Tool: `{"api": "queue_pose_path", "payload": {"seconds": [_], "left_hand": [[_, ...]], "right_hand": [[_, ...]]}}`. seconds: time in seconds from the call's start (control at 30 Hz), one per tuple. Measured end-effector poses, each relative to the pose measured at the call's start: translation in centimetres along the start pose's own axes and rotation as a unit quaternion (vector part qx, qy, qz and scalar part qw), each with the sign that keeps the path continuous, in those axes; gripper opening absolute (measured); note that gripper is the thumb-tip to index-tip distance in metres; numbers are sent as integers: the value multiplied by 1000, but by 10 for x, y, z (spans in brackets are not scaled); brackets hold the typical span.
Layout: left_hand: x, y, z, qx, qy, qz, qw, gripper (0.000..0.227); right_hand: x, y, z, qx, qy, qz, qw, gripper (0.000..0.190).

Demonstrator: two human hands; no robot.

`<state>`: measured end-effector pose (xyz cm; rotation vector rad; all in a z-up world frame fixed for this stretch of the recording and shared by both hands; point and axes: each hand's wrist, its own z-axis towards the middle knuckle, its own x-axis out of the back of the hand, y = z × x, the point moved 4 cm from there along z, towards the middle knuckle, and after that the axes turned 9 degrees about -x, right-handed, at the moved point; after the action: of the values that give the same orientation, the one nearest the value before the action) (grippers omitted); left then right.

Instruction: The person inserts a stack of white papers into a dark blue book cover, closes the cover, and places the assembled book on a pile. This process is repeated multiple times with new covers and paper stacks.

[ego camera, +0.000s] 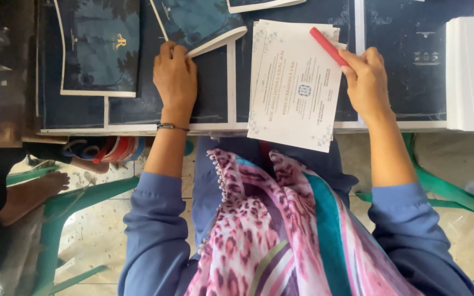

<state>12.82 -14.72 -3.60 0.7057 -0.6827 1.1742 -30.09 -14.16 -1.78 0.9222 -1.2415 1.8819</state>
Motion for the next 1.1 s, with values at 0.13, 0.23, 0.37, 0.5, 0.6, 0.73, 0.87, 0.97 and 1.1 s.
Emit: {"api": "queue_pose_path", "payload": {"seconds": [0.13,0.23,0.37,0.5,0.6,0.73,0.87,0.97,1.1], "left_hand": [[25,-11,5,81,18,-66,994,10],[70,-13,10,33,126,-206,970,11],[126,24,5,29,182,-211,960,20],[169,95,3,5,234,-224,946,32],[192,152,-3,-38,165,-268,949,21],[185,182,-7,-83,81,-420,900,28],[177,125,-7,-43,123,-368,921,37],[164,86,-24,59,42,-370,926,32],[118,61,-60,154,-91,-293,939,26]], "right_hand": [[21,-7,-21,-11,63,49,997,43],[38,-20,-33,-44,93,87,991,40],[54,-87,-37,-35,52,175,983,55],[60,-172,-37,55,24,247,967,40],[72,-222,-43,89,27,242,966,41],[74,-208,-53,64,158,187,968,13],[57,-98,-67,-54,246,158,955,32],[39,-37,-88,-142,223,77,961,40],[32,-28,-103,-309,35,41,950,42]]}}
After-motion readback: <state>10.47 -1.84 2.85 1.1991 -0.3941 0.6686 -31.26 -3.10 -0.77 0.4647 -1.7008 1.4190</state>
